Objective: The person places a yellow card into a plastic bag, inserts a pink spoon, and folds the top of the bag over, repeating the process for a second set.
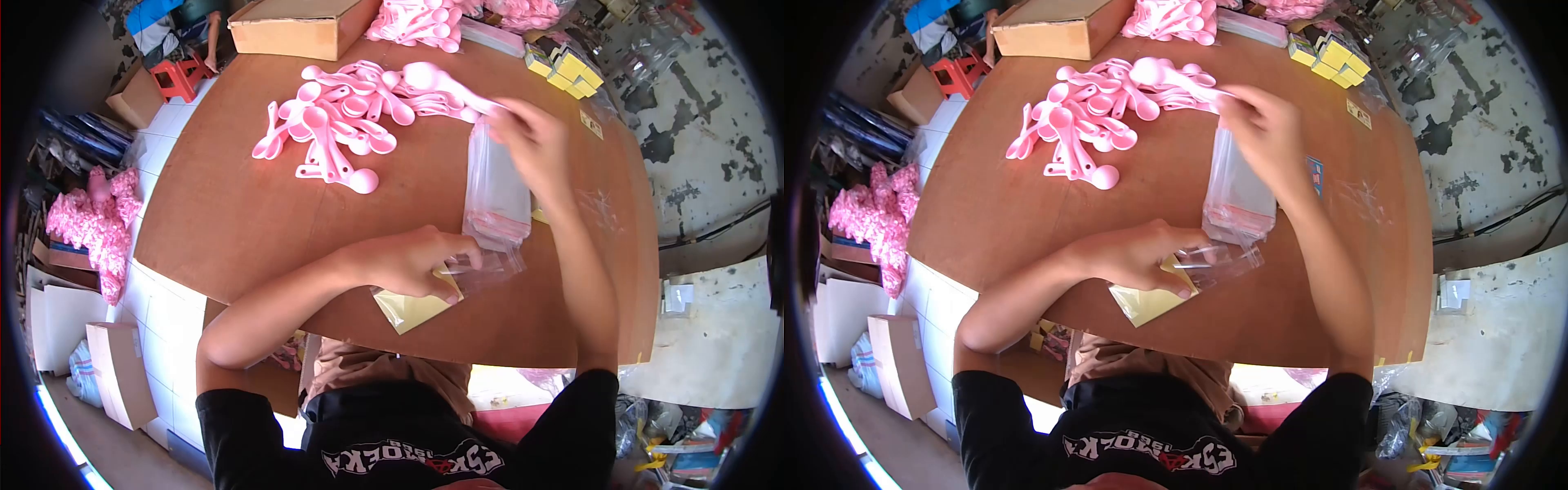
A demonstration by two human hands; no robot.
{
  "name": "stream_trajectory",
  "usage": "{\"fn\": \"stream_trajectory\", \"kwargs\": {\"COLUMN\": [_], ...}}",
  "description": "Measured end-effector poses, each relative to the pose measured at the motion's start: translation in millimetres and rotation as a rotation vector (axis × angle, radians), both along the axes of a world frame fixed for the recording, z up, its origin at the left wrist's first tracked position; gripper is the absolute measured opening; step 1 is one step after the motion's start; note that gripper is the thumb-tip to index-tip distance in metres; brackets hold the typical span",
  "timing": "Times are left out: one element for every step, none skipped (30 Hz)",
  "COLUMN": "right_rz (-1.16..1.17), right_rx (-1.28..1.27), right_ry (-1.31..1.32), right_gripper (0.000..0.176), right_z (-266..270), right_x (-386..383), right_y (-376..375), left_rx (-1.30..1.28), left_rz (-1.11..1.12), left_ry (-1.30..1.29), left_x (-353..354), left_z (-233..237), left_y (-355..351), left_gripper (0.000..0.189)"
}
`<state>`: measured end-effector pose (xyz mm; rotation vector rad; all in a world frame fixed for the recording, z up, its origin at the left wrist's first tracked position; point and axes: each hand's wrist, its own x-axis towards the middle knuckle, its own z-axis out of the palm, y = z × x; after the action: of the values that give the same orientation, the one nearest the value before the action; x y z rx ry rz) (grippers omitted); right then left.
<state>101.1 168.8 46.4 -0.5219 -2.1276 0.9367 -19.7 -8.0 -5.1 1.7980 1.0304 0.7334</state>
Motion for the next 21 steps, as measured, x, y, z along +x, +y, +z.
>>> {"fn": "stream_trajectory", "kwargs": {"right_rz": [-0.048,-0.097,-0.062,-0.028,-0.038,0.022,0.084,0.102,0.091,0.1,0.109,0.091,0.081,0.03,-0.018,-0.021,-0.019,-0.016,-0.018,0.0,0.02], "right_rx": [-0.076,-0.154,-0.261,-0.366,-0.365,-0.483,-0.598,-0.672,-0.67,-0.686,-0.706,-0.674,-0.68,-0.633,-0.585,-0.587,-0.55,-0.516,-0.521,-0.516,-0.509], "right_ry": [0.05,0.101,0.214,0.329,0.327,0.426,0.53,0.557,0.568,0.534,0.501,0.447,0.465,0.365,0.263,0.27,0.207,0.142,0.143,0.064,-0.016], "right_gripper": [0.025,0.026,0.024,0.023,0.023,0.021,0.018,0.016,0.016,0.016,0.016,0.017,0.017,0.018,0.018,0.018,0.018,0.018,0.018,0.017,0.017], "right_z": [8.9,13.7,11.6,9.0,5.4,1.8,-2.3,-7.8,-12.4,-17.7,-23.5,-28.5,-31.2,-31.7,-31.0,-31.0,-31.2,-31.5,-31.5,-30.8,-29.4], "right_x": [23.4,46.5,69.7,90.0,107.3,122.8,134.4,142.6,147.0,149.0,150.4,150.6,151.5,151.4,150.8,150.6,150.3,149.8,149.4,148.8,147.3], "right_y": [-12.3,-22.0,-25.9,-26.4,-25.1,-24.4,-23.1,-22.3,-21.9,-21.0,-20.2,-20.4,-22.2,-24.4,-26.2,-27.0,-27.7,-29.1,-31.1,-33.6,-36.8], "left_rx": [0.004,0.011,0.016,0.041,0.04,0.048,0.058,0.099,0.097,0.058,0.018,0.01,0.009,0.01,0.007,-0.003,-0.013,-0.018,-0.061,-0.104,-0.11], "left_rz": [0.002,0.036,0.068,0.079,0.07,0.085,0.1,0.114,0.101,0.11,0.12,0.107,0.121,0.137,0.129,0.127,0.128,0.125,0.127,0.13,0.131], "left_ry": [-0.011,-0.027,-0.04,-0.027,-0.031,-0.041,-0.049,-0.047,-0.04,-0.019,0.005,0.019,0.003,-0.015,-0.005,0.011,0.025,0.028,0.04,0.052,0.05], "left_x": [-0.2,-0.4,-0.4,-0.7,-0.2,1.0,2.0,3.4,4.6,4.8,5.2,5.9,6.6,7.1,7.7,8.4,8.9,9.2,9.5,9.9,10.7], "left_z": [0.3,0.0,-1.4,-3.6,-5.4,-6.7,-7.6,-9.4,-5.2,3.4,9.0,10.8,12.3,13.5,14.3,14.7,14.7,15.1,15.5,14.9,10.4], "left_y": [0.6,0.8,1.2,2.2,2.7,3.6,4.8,5.0,4.7,3.6,3.0,3.0,2.9,3.0,3.0,2.6,2.7,3.1,3.3,3.0,3.3], "left_gripper": [0.043,0.044,0.044,0.045,0.045,0.044,0.042,0.043,0.043,0.044,0.046,0.046,0.049,0.052,0.052,0.054,0.057,0.057,0.057,0.058,0.058]}}
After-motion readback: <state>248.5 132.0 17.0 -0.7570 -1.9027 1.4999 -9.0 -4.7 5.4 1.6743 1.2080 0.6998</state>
